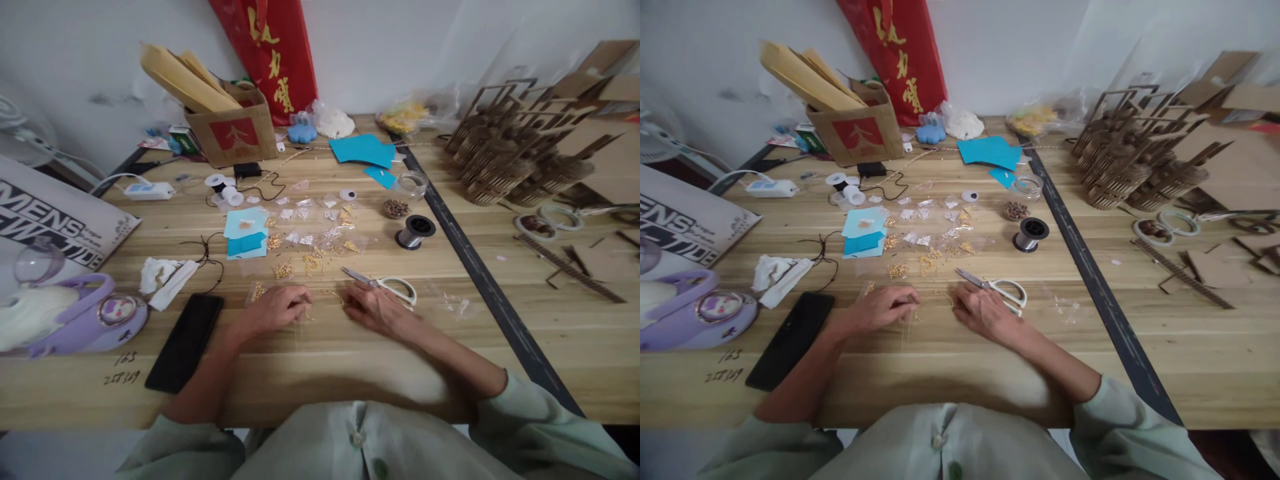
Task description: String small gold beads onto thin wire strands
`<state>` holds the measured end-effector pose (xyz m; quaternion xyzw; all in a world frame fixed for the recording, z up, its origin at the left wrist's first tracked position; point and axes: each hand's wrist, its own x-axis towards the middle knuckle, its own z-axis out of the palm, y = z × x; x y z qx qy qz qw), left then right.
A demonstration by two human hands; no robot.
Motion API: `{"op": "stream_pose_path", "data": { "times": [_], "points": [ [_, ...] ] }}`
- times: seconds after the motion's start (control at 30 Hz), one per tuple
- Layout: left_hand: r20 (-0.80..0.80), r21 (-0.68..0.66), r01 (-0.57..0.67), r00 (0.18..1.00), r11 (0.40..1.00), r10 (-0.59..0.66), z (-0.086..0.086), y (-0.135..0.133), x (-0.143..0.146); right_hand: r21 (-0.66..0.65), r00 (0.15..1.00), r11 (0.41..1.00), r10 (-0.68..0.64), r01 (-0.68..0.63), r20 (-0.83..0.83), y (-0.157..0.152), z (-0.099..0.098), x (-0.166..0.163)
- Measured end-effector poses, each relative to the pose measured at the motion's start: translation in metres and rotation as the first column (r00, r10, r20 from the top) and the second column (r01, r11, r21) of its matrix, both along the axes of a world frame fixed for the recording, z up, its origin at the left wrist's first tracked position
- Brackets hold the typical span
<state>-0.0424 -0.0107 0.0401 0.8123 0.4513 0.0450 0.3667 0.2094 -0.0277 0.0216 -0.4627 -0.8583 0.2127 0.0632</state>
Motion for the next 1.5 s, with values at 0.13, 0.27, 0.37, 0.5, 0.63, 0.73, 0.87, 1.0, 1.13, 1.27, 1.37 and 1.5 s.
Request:
{"op": "stream_pose_path", "data": {
  "times": [0.13, 0.27, 0.37, 0.5, 0.63, 0.73, 0.87, 1.0, 1.13, 1.27, 1.37, 1.5],
  "points": [
    [-0.062, 0.216, -0.112, 0.99, 0.97, 0.128, -0.004, 0.005, 0.015, 0.132, 0.993, 0.988, 0.065, -0.077, 0.097, -0.005, -0.004, -0.005],
    [-0.091, 0.356, 0.032, 0.996, 0.934, 0.001, -0.017, 0.011, 0.026, 0.156, 0.983, 0.982, 0.078, -0.104, 0.163, -0.006, -0.004, -0.006],
    [-0.162, 0.392, 0.187, 0.978, 0.901, -0.132, -0.027, 0.016, 0.03, 0.167, 0.978, 0.981, 0.068, -0.102, 0.195, -0.006, -0.005, -0.005],
    [-0.191, 0.387, 0.227, 0.968, 0.894, -0.163, -0.031, 0.024, 0.035, 0.177, 0.977, 0.98, 0.057, -0.094, 0.207, -0.005, -0.009, -0.002],
    [-0.156, 0.391, 0.195, 0.977, 0.9, -0.144, -0.03, 0.029, 0.039, 0.149, 0.977, 0.986, 0.046, -0.078, 0.207, -0.004, -0.007, 0.001],
    [-0.137, 0.409, 0.175, 0.982, 0.895, -0.129, -0.032, 0.032, 0.04, 0.094, 0.978, 0.994, 0.032, -0.052, 0.207, -0.003, -0.004, 0.001],
    [-0.127, 0.435, 0.158, 0.985, 0.887, -0.113, -0.035, 0.033, 0.04, 0.058, 0.974, 0.998, 0.022, -0.036, 0.225, -0.002, -0.003, 0.002],
    [-0.112, 0.445, 0.135, 0.989, 0.886, -0.095, -0.035, 0.033, 0.04, 0.067, 0.967, 0.997, 0.03, -0.049, 0.251, -0.004, -0.002, 0.004],
    [-0.084, 0.454, 0.112, 0.993, 0.884, -0.083, -0.035, 0.033, 0.038, 0.075, 0.96, 0.997, 0.006, -0.028, 0.28, -0.009, 0.001, 0.006],
    [-0.053, 0.432, 0.063, 0.998, 0.9, -0.044, -0.031, 0.035, 0.033, 0.118, 0.95, 0.992, 0.015, -0.054, 0.313, -0.017, 0.006, 0.007],
    [-0.037, 0.411, 0.026, 0.999, 0.911, -0.011, -0.022, 0.033, 0.028, 0.133, 0.938, 0.986, 0.045, -0.096, 0.344, -0.024, 0.009, 0.008],
    [-0.011, 0.415, 0.033, 0.999, 0.909, -0.031, -0.015, 0.016, 0.019, 0.164, 0.943, 0.981, 0.047, -0.107, 0.331, -0.036, 0.009, 0.011]
  ]
}}
